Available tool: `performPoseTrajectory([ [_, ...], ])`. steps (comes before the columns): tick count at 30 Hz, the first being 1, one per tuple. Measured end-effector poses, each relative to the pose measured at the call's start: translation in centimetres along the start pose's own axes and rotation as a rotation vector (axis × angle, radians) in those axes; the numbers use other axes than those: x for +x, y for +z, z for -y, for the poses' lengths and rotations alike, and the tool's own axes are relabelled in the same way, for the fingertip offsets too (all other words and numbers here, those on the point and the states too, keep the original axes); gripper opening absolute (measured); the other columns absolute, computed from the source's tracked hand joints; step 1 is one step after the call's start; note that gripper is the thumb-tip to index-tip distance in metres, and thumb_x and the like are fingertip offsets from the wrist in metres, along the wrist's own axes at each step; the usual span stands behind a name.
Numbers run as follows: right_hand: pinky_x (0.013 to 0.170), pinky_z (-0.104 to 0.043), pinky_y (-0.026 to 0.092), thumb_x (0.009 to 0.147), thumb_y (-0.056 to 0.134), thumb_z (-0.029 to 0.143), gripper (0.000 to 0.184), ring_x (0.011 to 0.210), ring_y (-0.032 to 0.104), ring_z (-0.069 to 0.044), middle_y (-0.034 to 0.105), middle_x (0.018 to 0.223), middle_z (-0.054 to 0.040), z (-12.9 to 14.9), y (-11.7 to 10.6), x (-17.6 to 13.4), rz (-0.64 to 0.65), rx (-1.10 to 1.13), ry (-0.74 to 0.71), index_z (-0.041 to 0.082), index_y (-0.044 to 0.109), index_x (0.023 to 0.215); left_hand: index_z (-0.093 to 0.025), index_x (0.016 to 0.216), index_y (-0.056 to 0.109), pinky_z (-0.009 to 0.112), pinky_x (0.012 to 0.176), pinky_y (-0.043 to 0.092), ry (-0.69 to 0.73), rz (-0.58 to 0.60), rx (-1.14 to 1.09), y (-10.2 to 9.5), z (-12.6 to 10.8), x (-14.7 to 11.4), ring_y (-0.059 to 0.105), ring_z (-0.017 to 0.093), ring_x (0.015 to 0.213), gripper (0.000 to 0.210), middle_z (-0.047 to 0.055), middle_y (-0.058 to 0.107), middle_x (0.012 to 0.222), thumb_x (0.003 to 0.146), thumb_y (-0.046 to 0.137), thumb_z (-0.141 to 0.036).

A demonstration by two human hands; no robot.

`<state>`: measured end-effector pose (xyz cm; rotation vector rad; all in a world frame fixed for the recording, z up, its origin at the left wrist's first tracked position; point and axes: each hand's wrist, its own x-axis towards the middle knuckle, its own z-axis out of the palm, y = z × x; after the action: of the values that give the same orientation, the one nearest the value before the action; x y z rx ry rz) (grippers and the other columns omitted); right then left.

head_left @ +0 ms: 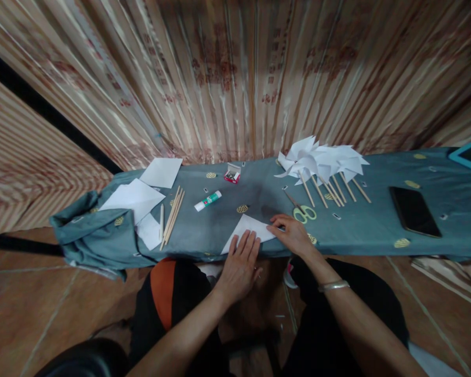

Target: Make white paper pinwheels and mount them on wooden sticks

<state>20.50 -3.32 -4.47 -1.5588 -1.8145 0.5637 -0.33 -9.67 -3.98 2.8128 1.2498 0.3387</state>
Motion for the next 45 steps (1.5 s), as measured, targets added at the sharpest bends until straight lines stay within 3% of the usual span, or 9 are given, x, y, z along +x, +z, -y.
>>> performPoseTrajectory([
  [17, 0.086, -0.039, 0.048, 0.08, 0.063, 0.026, 0.016, 0.09, 0.065, -0.024, 0.071, 0.093, -0.0086, 0.0, 0.3, -0.2, -0.007, -0.094, -0.05, 0.021, 0.064, 0.065, -0.008, 0.144, 0.032, 0.054, 0.116, 0.02, -0.023, 0.059, -0.016, 0.5, 0.1, -0.2, 0.022, 0.034, 0.145, 0.066, 0.019, 0.032, 0.154, 0.088, 0.054, -0.035],
  [21, 0.088, -0.041, 0.048, 0.081, 0.063, 0.033, 0.014, 0.096, 0.063, -0.027, 0.07, 0.1, -0.0107, 0.8, 0.2, -0.8, -0.014, -0.167, -0.078, 0.019, 0.066, 0.08, -0.007, 0.144, 0.031, 0.054, 0.116, 0.018, -0.015, 0.069, 0.001, 0.7, 0.1, -0.3, 0.021, 0.034, 0.145, 0.067, 0.019, 0.031, 0.154, 0.088, 0.054, -0.035],
  [29, 0.092, -0.048, 0.045, 0.085, 0.056, 0.047, 0.042, 0.11, 0.054, -0.034, 0.061, 0.123, -0.0176, 1.8, 1.4, -2.6, -0.055, -0.27, -0.074, 0.013, 0.063, 0.109, -0.008, 0.147, 0.026, 0.053, 0.117, 0.017, -0.007, 0.076, 0.007, 0.8, 0.2, -0.3, 0.019, 0.033, 0.146, 0.07, 0.018, 0.029, 0.155, 0.087, 0.054, -0.029],
  [35, 0.096, -0.052, 0.04, 0.09, 0.05, 0.046, 0.04, 0.12, 0.05, -0.034, 0.055, 0.133, -0.017, 0.4, 1.2, -3.6, -0.101, -0.236, -0.009, 0.017, 0.061, 0.114, -0.009, 0.146, 0.029, 0.053, 0.117, 0.017, 0.005, 0.091, 0.027, 0.5, 0.7, -0.8, 0.02, 0.031, 0.146, 0.067, 0.017, 0.03, 0.155, 0.088, 0.054, -0.028],
  [45, 0.097, -0.051, 0.04, 0.091, 0.048, 0.037, 0.028, 0.121, 0.05, -0.032, 0.057, 0.13, -0.0151, -2.2, 0.0, -4.4, -0.18, -0.245, 0.023, 0.02, 0.063, 0.107, -0.011, 0.148, 0.025, 0.055, 0.115, 0.019, -0.06, 0.071, 0.092, -0.9, 3.7, -4.5, 0.023, 0.028, 0.145, 0.066, 0.016, 0.031, 0.154, 0.089, 0.051, -0.022],
])
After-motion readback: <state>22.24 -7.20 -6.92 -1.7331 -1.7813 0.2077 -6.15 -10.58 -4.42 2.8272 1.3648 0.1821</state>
